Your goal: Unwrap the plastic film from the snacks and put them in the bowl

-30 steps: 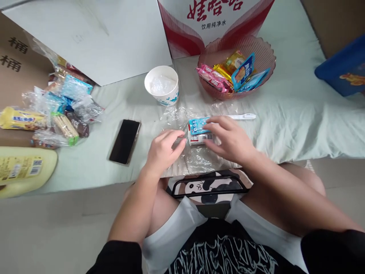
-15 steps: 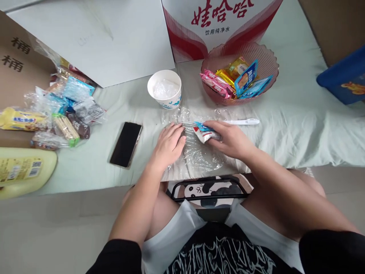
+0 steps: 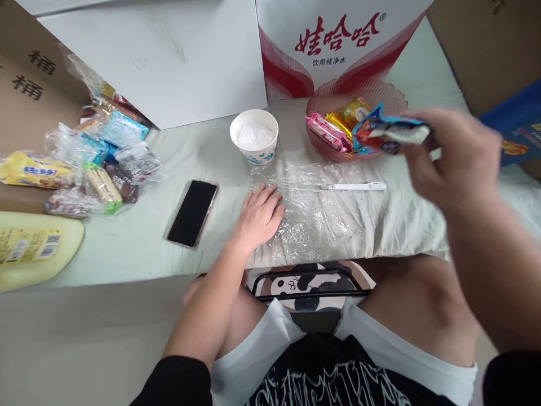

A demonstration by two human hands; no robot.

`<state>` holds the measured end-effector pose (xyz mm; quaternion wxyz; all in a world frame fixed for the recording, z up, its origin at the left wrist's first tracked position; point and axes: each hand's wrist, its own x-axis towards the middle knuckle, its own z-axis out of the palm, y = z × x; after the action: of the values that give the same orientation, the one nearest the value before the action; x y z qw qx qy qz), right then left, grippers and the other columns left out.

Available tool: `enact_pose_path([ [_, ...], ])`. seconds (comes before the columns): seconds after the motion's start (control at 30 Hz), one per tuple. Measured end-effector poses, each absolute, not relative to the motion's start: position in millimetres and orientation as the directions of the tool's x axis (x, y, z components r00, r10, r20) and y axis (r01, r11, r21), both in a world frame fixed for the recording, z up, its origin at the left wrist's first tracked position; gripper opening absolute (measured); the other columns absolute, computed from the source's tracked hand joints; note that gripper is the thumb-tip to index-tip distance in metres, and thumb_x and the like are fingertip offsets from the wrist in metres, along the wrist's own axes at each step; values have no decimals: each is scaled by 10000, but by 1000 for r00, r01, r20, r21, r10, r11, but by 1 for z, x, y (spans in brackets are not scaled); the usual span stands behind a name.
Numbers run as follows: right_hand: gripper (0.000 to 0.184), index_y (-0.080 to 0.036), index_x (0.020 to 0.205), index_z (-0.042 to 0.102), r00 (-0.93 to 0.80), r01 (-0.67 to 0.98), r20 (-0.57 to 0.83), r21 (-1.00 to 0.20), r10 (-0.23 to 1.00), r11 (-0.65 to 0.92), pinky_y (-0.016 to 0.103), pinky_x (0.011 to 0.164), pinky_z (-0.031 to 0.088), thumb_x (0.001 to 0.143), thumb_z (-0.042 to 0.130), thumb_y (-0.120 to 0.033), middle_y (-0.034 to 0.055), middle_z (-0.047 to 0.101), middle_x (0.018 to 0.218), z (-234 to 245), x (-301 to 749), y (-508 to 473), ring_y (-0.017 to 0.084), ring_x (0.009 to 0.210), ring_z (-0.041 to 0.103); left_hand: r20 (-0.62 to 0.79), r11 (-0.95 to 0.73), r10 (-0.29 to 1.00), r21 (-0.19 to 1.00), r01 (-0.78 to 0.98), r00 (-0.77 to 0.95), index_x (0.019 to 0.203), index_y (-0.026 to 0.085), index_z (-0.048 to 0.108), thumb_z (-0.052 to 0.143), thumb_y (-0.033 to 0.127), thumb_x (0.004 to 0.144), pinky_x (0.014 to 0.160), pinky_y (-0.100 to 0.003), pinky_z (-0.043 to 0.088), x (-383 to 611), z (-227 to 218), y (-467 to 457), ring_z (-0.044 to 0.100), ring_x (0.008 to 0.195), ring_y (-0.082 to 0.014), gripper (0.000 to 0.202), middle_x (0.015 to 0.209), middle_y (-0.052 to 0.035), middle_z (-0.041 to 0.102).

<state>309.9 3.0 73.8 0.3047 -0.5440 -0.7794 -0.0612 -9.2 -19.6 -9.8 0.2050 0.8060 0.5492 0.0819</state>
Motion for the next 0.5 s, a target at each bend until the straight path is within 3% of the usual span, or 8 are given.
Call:
enact_pose_path([
  [0.1,381,-263,1318,682,-320,925,390,-66,863,373,520,996,560,982,523,-340,115,732,1238,97,337,46,317,1149,688,-99,-312,917,425,850,386,1395,166,606,363,359,1070,1278,-623,314,-9,-9,-20,369,1563,-350,450,1621,-126,494],
  [0.23,343,-346,1243,724,-390,918,-88,35,917,394,607,1168,430,960,575,-222,-7,689,1393,92,347,96,313,1339,603,-127,-301,915,416,858,383,1401,156,603,363,351,1072,1291,-600,297,-9,-6,-20,358,1571,-340,452,1613,-129,503],
  [0.3,414,-348,1322,692,-386,909,-148,109,911,403,640,1180,391,949,579,-207,1,635,1483,81,344,106,340,1421,537,-140,-297,914,411,862,381,1404,153,602,362,356,1073,1291,-597,295,-9,-5,-20,355,1572,-342,457,1614,-132,501],
  [0.4,558,-270,1535,529,-399,892,-132,175,908,417,656,1211,334,977,506,-257,52,488,1626,67,340,109,368,1528,409,-129,-312,911,405,860,391,1395,156,607,357,362,1074,1284,-599,305,-9,-6,-20,356,1570,-347,456,1616,-135,495],
  [0.5,589,-200,1557,496,-338,908,-177,199,924,370,699,1224,274,974,445,-277,75,480,1630,65,339,104,384,1552,364,-106,-336,907,399,853,407,1383,158,611,360,356,1072,1275,-595,320,-9,-7,-21,371,1562,-348,446,1602,-140,510],
])
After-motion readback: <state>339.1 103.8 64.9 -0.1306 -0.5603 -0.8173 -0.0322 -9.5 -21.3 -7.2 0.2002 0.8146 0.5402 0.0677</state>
